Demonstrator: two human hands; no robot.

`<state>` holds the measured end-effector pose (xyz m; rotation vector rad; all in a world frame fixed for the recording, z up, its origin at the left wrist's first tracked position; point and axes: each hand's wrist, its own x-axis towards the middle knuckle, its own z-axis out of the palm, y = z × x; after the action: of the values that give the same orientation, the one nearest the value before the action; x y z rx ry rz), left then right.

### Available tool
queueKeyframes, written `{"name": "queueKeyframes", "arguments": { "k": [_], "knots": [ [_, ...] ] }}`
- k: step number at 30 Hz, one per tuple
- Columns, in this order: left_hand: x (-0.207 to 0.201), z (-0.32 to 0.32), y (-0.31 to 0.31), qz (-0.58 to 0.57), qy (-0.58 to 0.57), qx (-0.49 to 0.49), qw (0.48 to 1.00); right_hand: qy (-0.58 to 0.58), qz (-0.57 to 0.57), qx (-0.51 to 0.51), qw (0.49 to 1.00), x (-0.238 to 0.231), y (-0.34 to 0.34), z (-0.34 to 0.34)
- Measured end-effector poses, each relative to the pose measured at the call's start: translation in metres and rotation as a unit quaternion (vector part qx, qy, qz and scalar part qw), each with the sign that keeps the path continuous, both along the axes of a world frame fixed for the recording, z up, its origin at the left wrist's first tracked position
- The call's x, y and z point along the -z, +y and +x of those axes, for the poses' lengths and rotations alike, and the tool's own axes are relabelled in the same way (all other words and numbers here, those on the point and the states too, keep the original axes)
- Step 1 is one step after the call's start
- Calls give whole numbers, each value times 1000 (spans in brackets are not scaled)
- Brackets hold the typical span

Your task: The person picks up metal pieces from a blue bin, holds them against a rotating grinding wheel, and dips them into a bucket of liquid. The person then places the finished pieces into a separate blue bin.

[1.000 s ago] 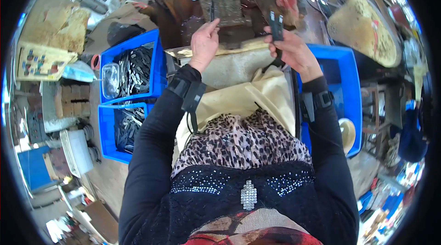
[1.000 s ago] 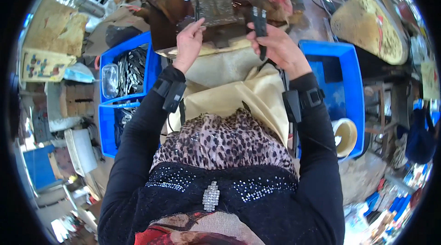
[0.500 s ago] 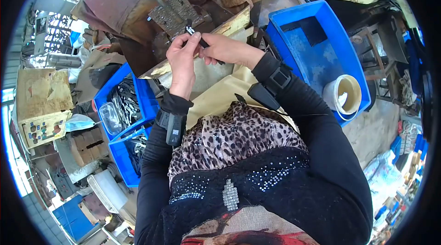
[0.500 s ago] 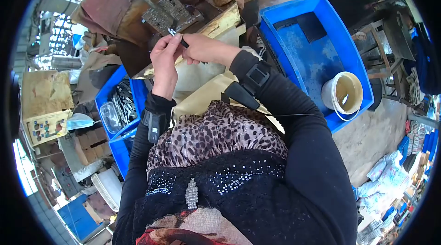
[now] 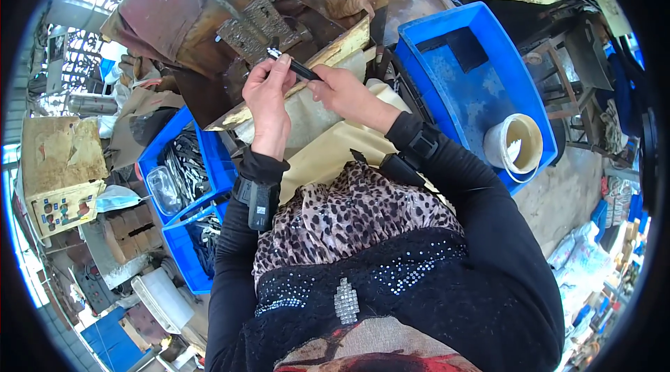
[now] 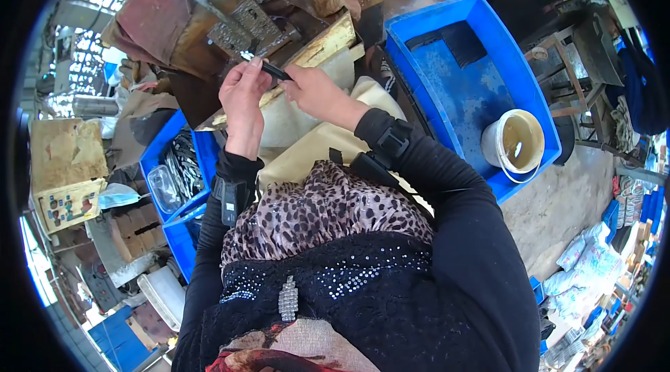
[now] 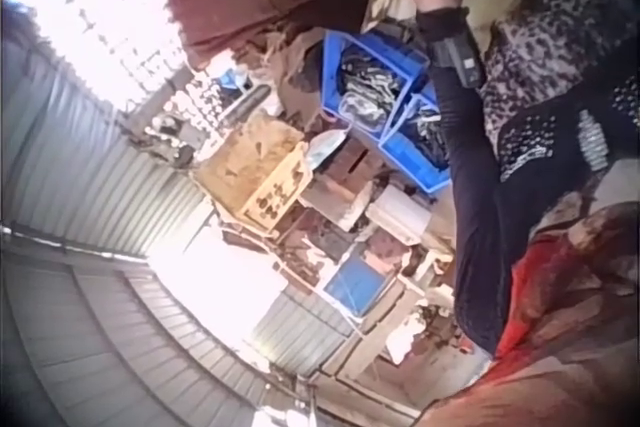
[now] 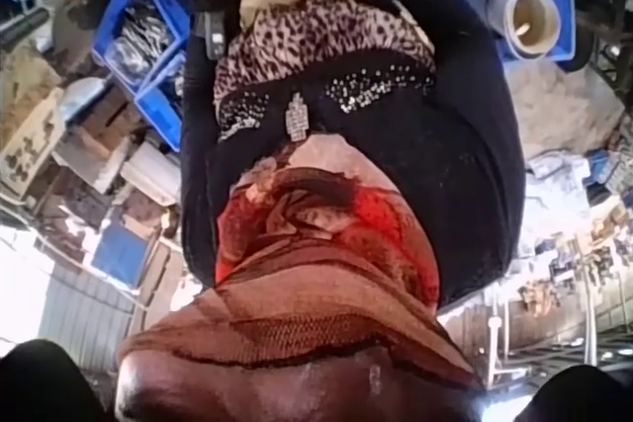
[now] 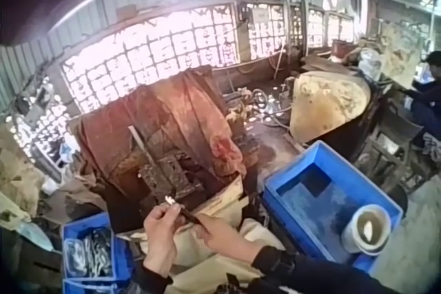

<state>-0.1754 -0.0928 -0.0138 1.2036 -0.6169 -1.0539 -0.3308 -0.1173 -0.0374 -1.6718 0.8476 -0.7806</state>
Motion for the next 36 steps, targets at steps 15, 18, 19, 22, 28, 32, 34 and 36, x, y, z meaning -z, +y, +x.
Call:
{"name": "queueKeyframes", "arguments": {
  "k": [15,18,19,22,28,32,34,36],
  "knots": [
    [39,66,-54,-10,-447,35,894,566,-73,215,792,45,-26,-259],
    [57,88,-67,-19,-563,21,826,660,91,154,730,60,-2,-280],
    [62,91,-71,-14,-568,23,822,661,120,148,726,67,4,-284],
    [81,99,-79,-3,-551,39,834,654,144,115,734,95,14,-299],
    [89,88,-74,76,-378,1,923,642,163,153,734,102,25,-289],
    [97,92,-74,42,-495,14,868,629,174,175,737,122,29,-306],
    [99,94,-75,36,-506,22,862,626,147,174,746,125,31,-318],
    [99,102,-74,79,-479,77,871,584,75,225,777,111,37,-332]
  ]
}}
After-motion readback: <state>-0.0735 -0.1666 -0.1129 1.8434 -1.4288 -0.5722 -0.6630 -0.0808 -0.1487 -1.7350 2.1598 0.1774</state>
